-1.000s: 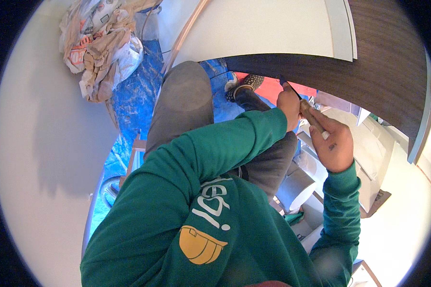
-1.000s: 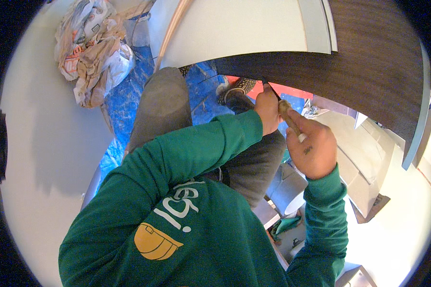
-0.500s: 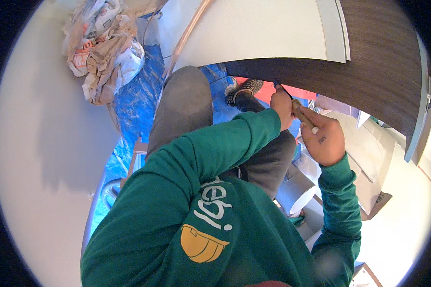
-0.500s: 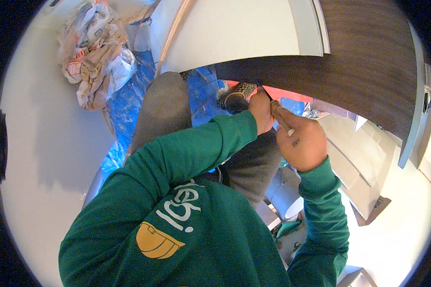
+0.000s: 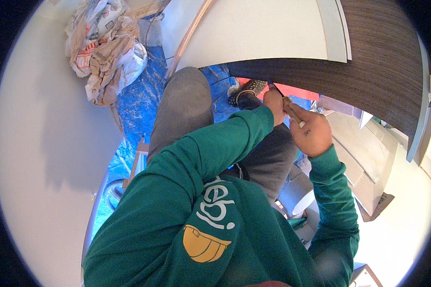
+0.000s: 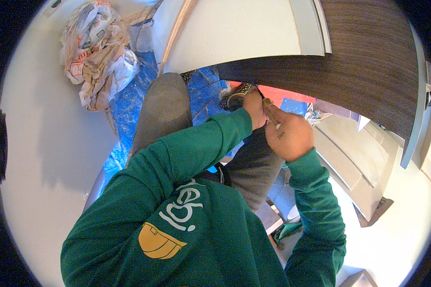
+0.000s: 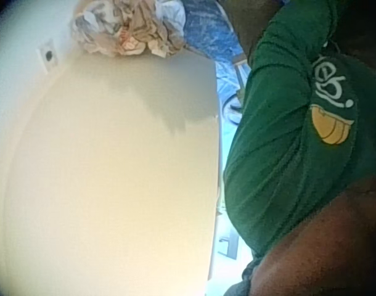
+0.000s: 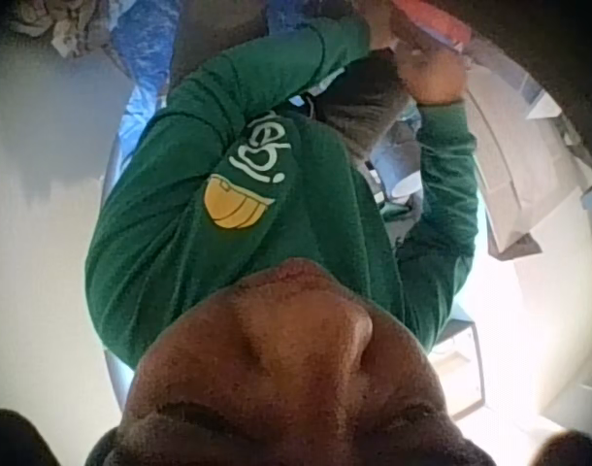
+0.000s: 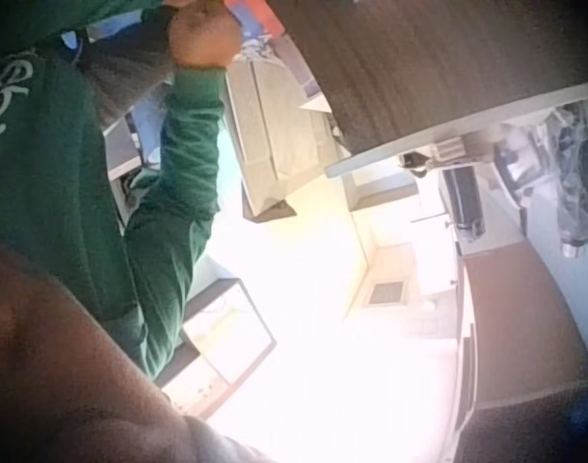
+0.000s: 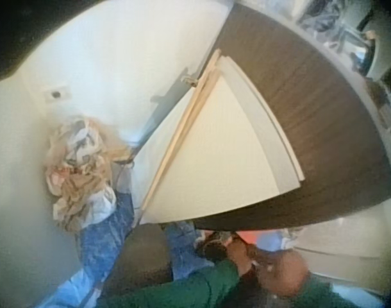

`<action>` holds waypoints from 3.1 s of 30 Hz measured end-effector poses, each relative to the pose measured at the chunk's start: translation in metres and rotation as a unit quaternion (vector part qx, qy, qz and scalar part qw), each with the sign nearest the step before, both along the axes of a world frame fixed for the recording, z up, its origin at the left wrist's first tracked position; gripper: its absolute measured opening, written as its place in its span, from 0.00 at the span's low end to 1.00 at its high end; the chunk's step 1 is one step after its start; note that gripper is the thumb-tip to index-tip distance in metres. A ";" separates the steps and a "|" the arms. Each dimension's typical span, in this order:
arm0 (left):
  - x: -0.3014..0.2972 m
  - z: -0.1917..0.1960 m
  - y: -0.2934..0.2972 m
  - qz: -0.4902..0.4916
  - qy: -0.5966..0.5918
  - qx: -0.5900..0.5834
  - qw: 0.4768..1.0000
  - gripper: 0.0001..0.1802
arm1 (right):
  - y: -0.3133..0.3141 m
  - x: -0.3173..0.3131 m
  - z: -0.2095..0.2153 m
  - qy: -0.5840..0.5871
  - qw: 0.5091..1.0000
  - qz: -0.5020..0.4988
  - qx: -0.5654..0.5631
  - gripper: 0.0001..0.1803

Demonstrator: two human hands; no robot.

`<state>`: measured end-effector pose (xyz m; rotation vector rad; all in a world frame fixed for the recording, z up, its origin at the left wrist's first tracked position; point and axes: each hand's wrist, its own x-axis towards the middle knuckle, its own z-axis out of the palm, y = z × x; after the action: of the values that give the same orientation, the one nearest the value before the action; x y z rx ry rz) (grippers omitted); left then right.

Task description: The person sits on the floor and uses a hammer and a pry bar to adjust and secure a cabinet door or panel. They repeatedly tap the tool against the edge of the wood to align it with the frame.

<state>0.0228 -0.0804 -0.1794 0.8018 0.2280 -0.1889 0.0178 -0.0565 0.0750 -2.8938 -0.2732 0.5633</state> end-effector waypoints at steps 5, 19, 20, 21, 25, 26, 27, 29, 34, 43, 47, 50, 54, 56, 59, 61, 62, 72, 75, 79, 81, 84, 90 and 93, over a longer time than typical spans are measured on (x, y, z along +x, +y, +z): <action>-0.002 0.001 0.035 -0.172 -0.088 0.362 0.912 0.15 | -0.021 -0.009 -0.045 -0.003 1.000 0.013 -0.021 0.25; -0.015 0.034 0.040 -0.091 0.431 -0.082 0.894 0.25 | -0.042 -0.049 -0.052 0.061 0.970 -0.095 0.217 0.28; -0.019 0.034 0.041 -0.091 0.426 -0.078 0.897 0.25 | -0.046 -0.052 -0.052 0.052 0.972 -0.078 0.217 0.28; -0.023 0.036 0.044 -0.091 0.421 -0.075 0.900 0.24 | -0.048 -0.056 -0.049 0.123 0.957 -0.154 0.214 0.29; -0.048 0.043 0.047 -0.139 0.363 0.055 0.920 0.32 | -0.053 -0.076 -0.034 0.295 0.851 -0.321 0.293 0.31; -0.058 0.045 0.047 -0.158 0.310 0.125 0.929 0.32 | -0.059 -0.087 -0.042 0.315 0.826 -0.326 0.334 0.32; -0.069 0.047 0.048 -0.175 0.254 0.194 0.931 0.33 | -0.063 -0.099 -0.053 0.331 0.780 -0.385 0.366 0.33; -0.084 0.024 0.044 -0.192 0.198 0.252 0.928 0.32 | -0.066 -0.118 -0.064 0.319 0.758 -0.401 0.403 0.33; -0.065 0.032 0.075 -0.197 0.191 0.285 0.918 0.25 | -0.072 -0.170 -0.069 0.252 0.703 -0.445 0.494 0.34; -0.002 0.050 0.072 -0.164 -0.118 0.493 0.846 0.37 | -0.111 -0.221 -0.095 0.205 0.535 -0.484 0.662 0.31; -0.009 0.054 0.064 -0.184 -0.092 0.473 0.857 0.38 | -0.115 -0.221 -0.100 0.199 0.502 -0.455 0.708 0.30; -0.008 0.057 0.056 -0.170 -0.089 0.418 0.888 0.38 | -0.119 -0.225 -0.105 0.198 0.503 -0.441 0.716 0.30; -0.006 0.080 0.053 -0.146 -0.077 0.400 0.902 0.37 | -0.124 -0.228 -0.107 0.199 0.476 -0.442 0.734 0.29; -0.007 0.083 0.054 -0.128 -0.082 0.398 0.905 0.37 | -0.125 -0.231 -0.109 0.197 0.463 -0.434 0.748 0.28; -0.007 0.091 0.057 -0.126 -0.098 0.374 0.913 0.37 | -0.126 -0.232 -0.110 0.194 0.454 -0.430 0.756 0.27; -0.009 0.104 0.059 -0.123 -0.102 0.332 0.930 0.37 | -0.127 -0.234 -0.112 0.190 0.457 -0.422 0.760 0.27; -0.011 0.116 0.059 -0.127 -0.098 0.326 0.932 0.36 | -0.127 -0.235 -0.113 0.188 0.459 -0.418 0.761 0.26; -0.008 0.169 0.079 -0.107 -0.165 0.335 0.921 0.31 | -0.130 -0.237 -0.114 0.183 0.423 -0.416 0.783 0.24; -0.012 0.165 0.087 -0.118 -0.147 0.365 0.912 0.29 | -0.131 -0.237 -0.114 0.183 0.419 -0.417 0.786 0.24; -0.027 0.141 0.106 -0.143 -0.125 0.397 0.898 0.19 | -0.131 -0.238 -0.116 0.187 0.419 -0.412 0.788 0.23; -0.035 0.128 0.116 -0.163 -0.112 0.427 0.882 0.14 | -0.132 -0.238 -0.118 0.189 0.417 -0.408 0.790 0.22; -0.046 0.110 0.132 -0.176 -0.081 0.450 0.872 0.14 | -0.133 -0.238 -0.119 0.192 0.416 -0.407 0.790 0.22; -0.052 0.089 0.154 -0.141 -0.044 0.427 0.892 0.20 | -0.132 -0.237 -0.119 0.190 0.409 -0.411 0.792 0.22; -0.052 0.090 0.159 -0.132 -0.033 0.451 0.882 0.20 | -0.131 -0.237 -0.118 0.185 0.405 -0.420 0.790 0.22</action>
<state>-0.0290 0.0781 -0.0891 1.7745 0.1331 -0.3185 -0.2191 -0.1879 -0.0432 -0.6758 0.4939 0.3033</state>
